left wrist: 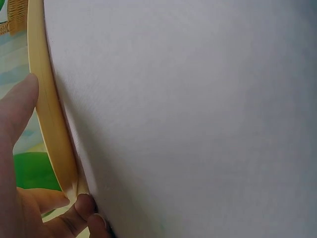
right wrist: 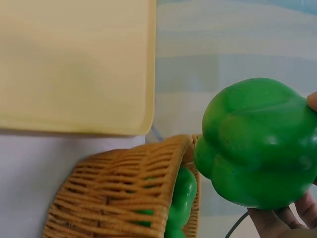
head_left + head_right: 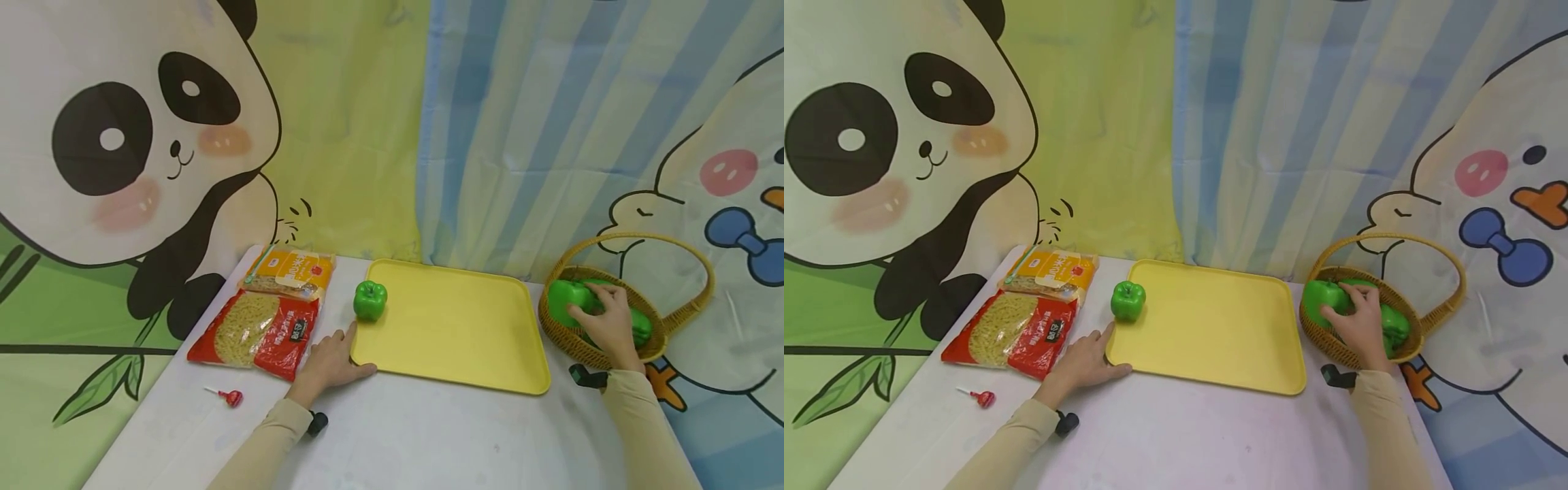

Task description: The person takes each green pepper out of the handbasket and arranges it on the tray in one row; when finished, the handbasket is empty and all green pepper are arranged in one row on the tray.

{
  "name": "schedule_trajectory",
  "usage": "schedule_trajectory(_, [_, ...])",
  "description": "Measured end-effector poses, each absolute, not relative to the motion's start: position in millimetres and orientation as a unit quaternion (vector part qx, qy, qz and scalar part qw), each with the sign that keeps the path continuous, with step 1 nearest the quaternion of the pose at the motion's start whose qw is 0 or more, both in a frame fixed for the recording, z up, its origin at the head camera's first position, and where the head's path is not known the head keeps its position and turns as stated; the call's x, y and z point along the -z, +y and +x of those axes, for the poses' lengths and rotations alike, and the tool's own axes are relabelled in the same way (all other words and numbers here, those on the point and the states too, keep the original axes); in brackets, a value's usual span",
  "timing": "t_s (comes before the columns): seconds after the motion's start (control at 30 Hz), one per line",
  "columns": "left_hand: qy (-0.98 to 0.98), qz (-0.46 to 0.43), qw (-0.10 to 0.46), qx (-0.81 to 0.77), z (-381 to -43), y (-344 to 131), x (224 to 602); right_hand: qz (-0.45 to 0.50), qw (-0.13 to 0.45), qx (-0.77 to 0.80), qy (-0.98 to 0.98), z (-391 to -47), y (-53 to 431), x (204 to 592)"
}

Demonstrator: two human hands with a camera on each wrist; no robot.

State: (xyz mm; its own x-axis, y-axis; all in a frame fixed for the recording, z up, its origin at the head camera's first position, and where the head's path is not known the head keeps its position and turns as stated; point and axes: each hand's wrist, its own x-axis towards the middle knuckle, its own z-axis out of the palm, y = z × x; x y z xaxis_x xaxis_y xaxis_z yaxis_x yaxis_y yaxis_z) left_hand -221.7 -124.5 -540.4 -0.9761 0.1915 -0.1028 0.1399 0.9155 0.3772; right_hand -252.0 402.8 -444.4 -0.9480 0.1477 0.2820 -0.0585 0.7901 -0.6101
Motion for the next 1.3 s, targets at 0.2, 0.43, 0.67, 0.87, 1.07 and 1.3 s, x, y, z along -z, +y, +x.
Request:
schedule_trajectory(0.2, [0.977,0.081,0.076,-0.184,-221.7,-124.4,542.1,-0.015,0.161,-0.328,-0.931,-253.3,391.1,443.0])
schedule_trajectory(0.43, [0.977,0.084,0.069,-0.181,-222.9,-125.3,544.0,0.015,0.16,-0.329,-0.931,-258.7,381.5,447.9])
schedule_trajectory(0.67, [0.98,0.09,0.058,-0.171,-224.0,-125.8,544.7,0.027,0.141,-0.358,-0.923,-264.8,360.9,454.7])
schedule_trajectory(0.87, [0.98,0.089,0.059,-0.171,-222.8,-124.7,544.3,0.038,0.115,-0.394,-0.911,-269.9,338.0,466.0])
schedule_trajectory(1.07, [0.979,0.088,0.063,-0.173,-221.1,-124.0,546.4,0.07,0.102,-0.403,-0.907,-276.0,316.0,482.1])
schedule_trajectory(1.3, [0.979,0.086,0.06,-0.173,-222.7,-125.0,546.5,0.113,0.093,-0.409,-0.901,-285.5,292.0,490.3])
